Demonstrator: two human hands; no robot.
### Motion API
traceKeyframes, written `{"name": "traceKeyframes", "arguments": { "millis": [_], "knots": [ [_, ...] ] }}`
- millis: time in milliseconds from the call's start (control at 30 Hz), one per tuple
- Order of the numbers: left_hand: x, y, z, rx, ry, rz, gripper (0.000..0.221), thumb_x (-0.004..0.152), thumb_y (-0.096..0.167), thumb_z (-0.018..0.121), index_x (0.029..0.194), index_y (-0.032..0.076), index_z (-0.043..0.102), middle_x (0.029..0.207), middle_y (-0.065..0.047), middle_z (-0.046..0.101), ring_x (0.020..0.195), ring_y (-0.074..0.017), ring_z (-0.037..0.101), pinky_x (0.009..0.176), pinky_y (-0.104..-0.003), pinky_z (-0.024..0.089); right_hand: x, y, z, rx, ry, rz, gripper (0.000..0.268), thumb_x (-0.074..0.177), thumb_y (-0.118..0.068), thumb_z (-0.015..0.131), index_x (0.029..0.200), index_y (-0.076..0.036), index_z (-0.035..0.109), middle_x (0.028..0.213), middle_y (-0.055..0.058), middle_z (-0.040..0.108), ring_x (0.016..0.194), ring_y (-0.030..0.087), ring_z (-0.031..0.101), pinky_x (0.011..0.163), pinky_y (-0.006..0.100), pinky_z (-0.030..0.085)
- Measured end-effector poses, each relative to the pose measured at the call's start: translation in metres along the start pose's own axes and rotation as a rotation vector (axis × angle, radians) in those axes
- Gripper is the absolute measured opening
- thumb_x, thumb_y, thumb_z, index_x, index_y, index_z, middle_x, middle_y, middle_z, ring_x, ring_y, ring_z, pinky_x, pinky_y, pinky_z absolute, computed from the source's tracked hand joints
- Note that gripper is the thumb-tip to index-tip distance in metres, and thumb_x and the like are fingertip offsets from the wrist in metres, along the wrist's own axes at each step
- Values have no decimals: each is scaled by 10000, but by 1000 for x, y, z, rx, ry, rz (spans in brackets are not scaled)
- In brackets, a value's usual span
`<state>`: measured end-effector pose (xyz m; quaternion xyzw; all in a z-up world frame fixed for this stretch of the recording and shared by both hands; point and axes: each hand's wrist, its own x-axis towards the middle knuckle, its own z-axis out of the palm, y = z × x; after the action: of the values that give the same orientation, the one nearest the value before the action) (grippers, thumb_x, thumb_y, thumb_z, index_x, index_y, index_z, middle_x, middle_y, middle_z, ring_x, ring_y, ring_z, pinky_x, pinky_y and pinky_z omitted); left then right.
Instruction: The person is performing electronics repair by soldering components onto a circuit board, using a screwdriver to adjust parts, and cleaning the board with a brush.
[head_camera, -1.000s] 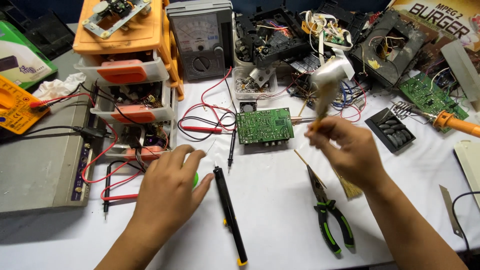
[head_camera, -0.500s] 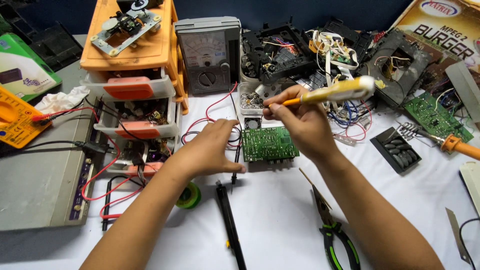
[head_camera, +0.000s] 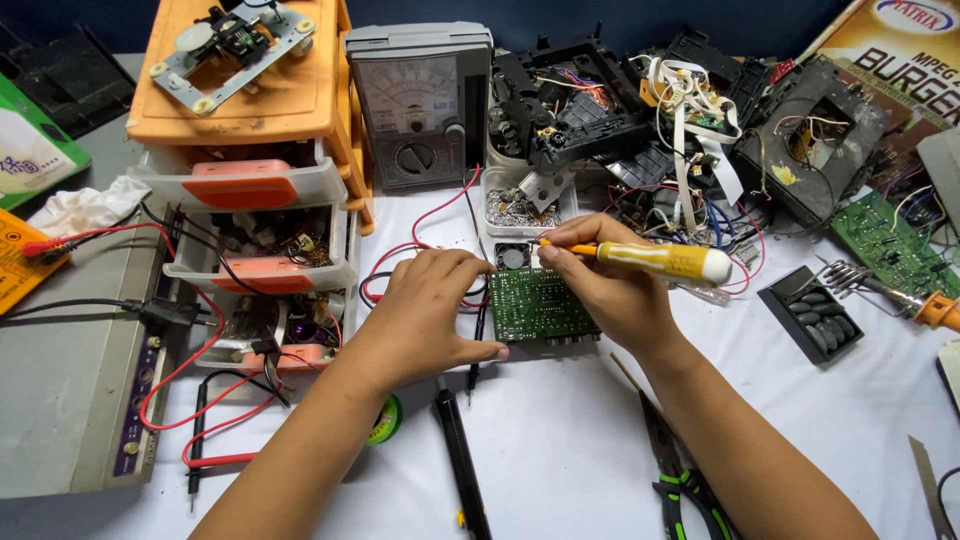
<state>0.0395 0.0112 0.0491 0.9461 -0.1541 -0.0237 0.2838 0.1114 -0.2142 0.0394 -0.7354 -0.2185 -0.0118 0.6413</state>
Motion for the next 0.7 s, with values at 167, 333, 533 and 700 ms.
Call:
{"name": "traceKeyframes", "arguments": {
  "millis": [167,333,533,700],
  "knots": [
    [-1,0,-2,20,-14,11,834,726,479,870,1391,78,565,1303,-174,625,1322,-406,503,1109,-559,329,-6,-20,2,-112,23,-46,130,857,21,825,933,31,720,984,195,754,925,213,733,776,321,618],
    [-1,0,-1,21,-7,10,865,724,491,870,1407,66,551,1300,-186,626,1317,-408,510,1106,-560,329,-9,-7,7,-136,17,-52,107,817,20,825,883,12,741,934,178,767,883,200,737,747,306,611],
    [-1,1,-2,23,3,24,837,719,438,880,1403,73,563,1281,-180,641,1303,-406,525,1090,-552,332,-13,-3,13,-157,-28,-100,110,803,50,802,881,-21,770,903,151,775,829,185,731,718,310,598],
    [0,0,0,38,19,41,789,719,406,880,1372,71,591,1261,-173,659,1287,-392,542,1076,-538,343,-17,1,15,-222,-3,-110,81,810,59,786,864,7,756,846,160,773,753,187,732,664,299,590]
  ]
}}
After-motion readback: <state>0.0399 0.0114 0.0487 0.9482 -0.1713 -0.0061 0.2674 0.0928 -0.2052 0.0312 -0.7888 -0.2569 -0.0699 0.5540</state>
